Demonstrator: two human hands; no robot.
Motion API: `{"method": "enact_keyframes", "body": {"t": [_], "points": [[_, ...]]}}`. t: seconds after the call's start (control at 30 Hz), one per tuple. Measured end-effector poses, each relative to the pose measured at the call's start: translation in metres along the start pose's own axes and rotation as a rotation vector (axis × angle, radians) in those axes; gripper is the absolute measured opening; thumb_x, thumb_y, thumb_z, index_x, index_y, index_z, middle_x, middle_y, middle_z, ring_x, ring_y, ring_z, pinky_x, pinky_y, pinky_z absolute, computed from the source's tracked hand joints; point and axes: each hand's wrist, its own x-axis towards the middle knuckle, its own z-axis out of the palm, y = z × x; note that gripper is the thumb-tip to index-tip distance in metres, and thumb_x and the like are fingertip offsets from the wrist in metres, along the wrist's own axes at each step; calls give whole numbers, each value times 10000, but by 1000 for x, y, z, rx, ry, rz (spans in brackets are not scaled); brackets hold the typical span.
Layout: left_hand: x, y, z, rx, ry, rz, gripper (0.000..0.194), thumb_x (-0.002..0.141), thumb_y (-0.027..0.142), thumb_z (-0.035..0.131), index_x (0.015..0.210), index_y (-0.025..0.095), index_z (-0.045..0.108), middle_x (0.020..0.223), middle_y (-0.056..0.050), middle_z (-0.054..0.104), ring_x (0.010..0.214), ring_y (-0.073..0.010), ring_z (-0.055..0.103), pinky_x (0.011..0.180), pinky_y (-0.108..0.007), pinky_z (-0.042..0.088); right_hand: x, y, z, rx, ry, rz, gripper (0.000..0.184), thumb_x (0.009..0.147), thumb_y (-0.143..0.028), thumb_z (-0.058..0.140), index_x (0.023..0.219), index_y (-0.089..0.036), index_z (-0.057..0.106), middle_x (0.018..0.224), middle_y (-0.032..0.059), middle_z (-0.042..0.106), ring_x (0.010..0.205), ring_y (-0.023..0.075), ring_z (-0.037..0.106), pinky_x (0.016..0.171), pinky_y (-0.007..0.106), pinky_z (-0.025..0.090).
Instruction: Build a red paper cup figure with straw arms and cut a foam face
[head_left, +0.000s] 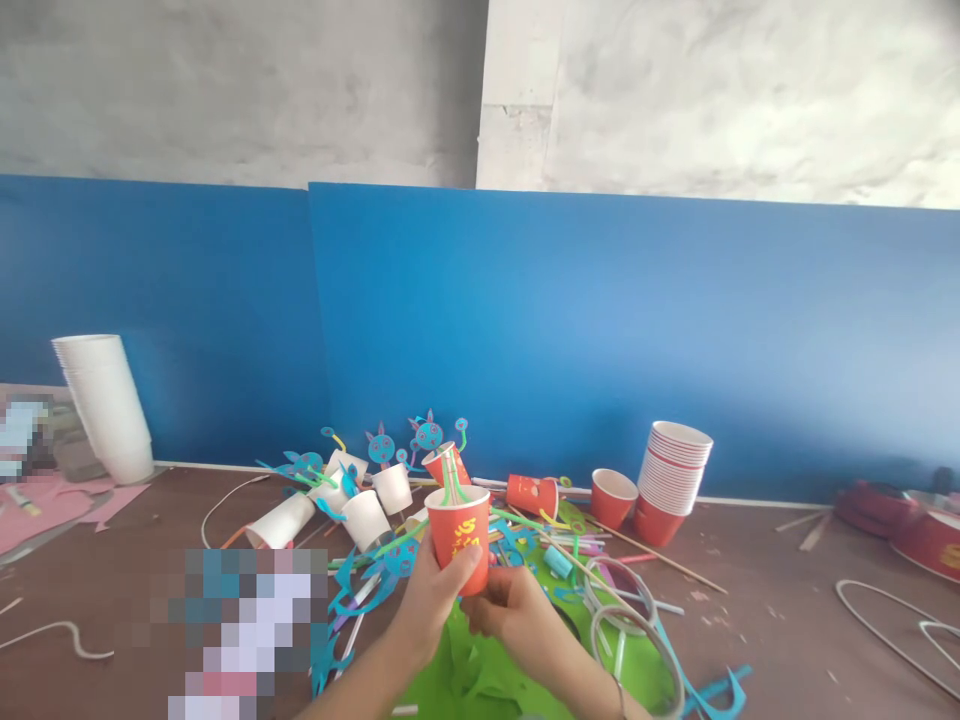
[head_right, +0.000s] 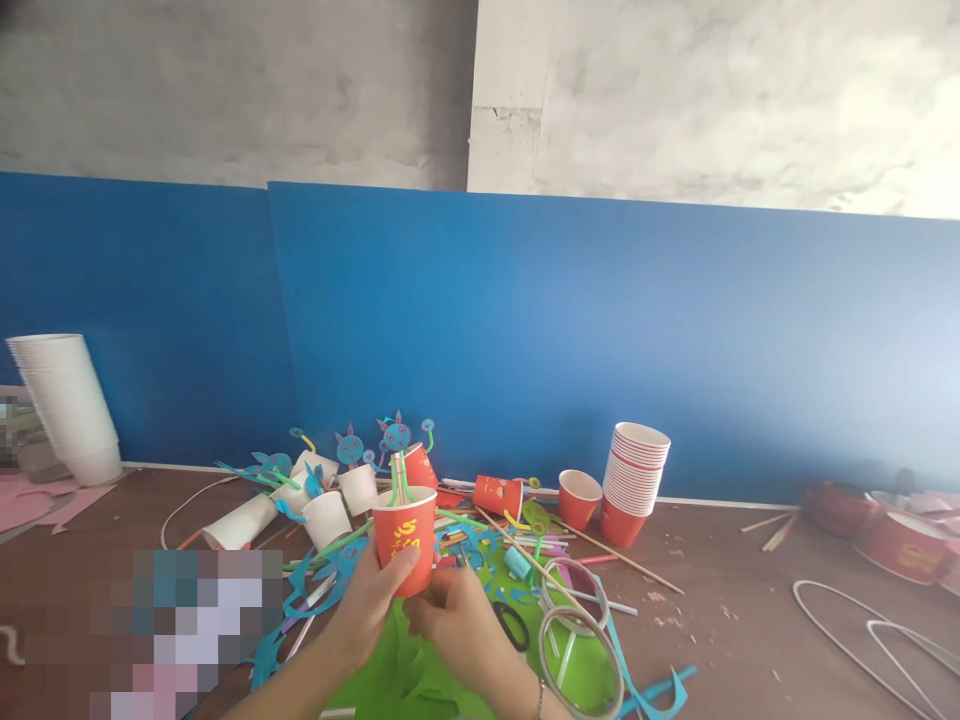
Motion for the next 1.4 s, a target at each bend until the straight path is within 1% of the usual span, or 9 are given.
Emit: {"method": "enact_keyframes", "body": {"t": [0.07, 0.27, 0.4, 0.5, 0.7, 0.97, 1.13, 1.27, 1.4], "points": [[1, 0, 0, -6, 15, 0, 434, 601, 377, 809, 921, 149, 623, 759, -34, 672, 683, -178, 614, 633, -269, 489, 0, 0, -2, -8, -19, -4, 125, 680, -242, 544, 591, -163, 582, 536, -28, 544, 502, 96, 413, 512, 225, 320], [6, 0, -6, -5, 38, 17, 485, 625, 431, 796, 978, 145, 625, 820, -63, 675, 709, -191, 617, 647, -286, 499, -4, 0, -6, -317, -133, 104, 111, 611, -142, 533, 513, -165, 580, 470, -31, 516, 457, 99, 411, 464, 229, 295], [4, -4, -6, 22, 24, 5, 488, 609, 419, 807, 966, 136, 634, 809, -65, 674, 712, -195, 616, 655, -289, 502, 0, 6, 0, -90, -28, 47, 115, 655, -201, 546, 558, -160, 592, 514, -21, 537, 488, 99, 415, 498, 232, 320], [1, -4, -4, 25, 17, 3, 478, 585, 402, 825, 942, 143, 640, 777, -43, 663, 697, -177, 598, 644, -270, 493, 1, 6, 1, 18, -40, -12, 147, 698, -254, 537, 595, -161, 586, 544, -19, 543, 501, 97, 410, 515, 235, 329], [3, -2, -5, -28, 19, 2, 510, 639, 425, 801, 1021, 144, 615, 834, -66, 679, 716, -179, 605, 655, -276, 498, -5, -2, -5, -272, -86, 82, 104, 630, -166, 551, 527, -170, 541, 500, -28, 515, 490, 102, 409, 491, 236, 301], [3, -4, -5, 43, -23, 29, 421, 617, 356, 788, 950, 156, 624, 787, -34, 653, 706, -175, 582, 662, -277, 489, 2, 2, 3, 5, -6, -44, 181, 692, -283, 557, 562, -157, 561, 525, -25, 502, 500, 93, 367, 514, 243, 288], [3, -5, -5, 42, 17, 43, 430, 629, 373, 789, 963, 156, 625, 803, -31, 640, 713, -170, 566, 661, -268, 480, 1, -5, -4, -104, -41, -38, 149, 709, -259, 547, 597, -162, 562, 547, -17, 543, 522, 107, 430, 532, 237, 332], [2, -3, -4, 12, -4, 36, 458, 679, 404, 770, 1039, 162, 624, 849, -42, 651, 729, -165, 569, 669, -262, 484, -5, -6, -6, -266, -125, 58, 90, 637, -146, 542, 549, -165, 539, 516, -31, 528, 492, 97, 422, 482, 219, 305], [1, -1, -3, 9, -34, 52, 505, 687, 408, 771, 1102, 166, 616, 858, -45, 651, 745, -167, 567, 682, -260, 486, -6, -2, -4, -289, -92, 99, 60, 622, -130, 560, 570, -158, 563, 519, -48, 507, 502, 89, 405, 475, 210, 285]]}}
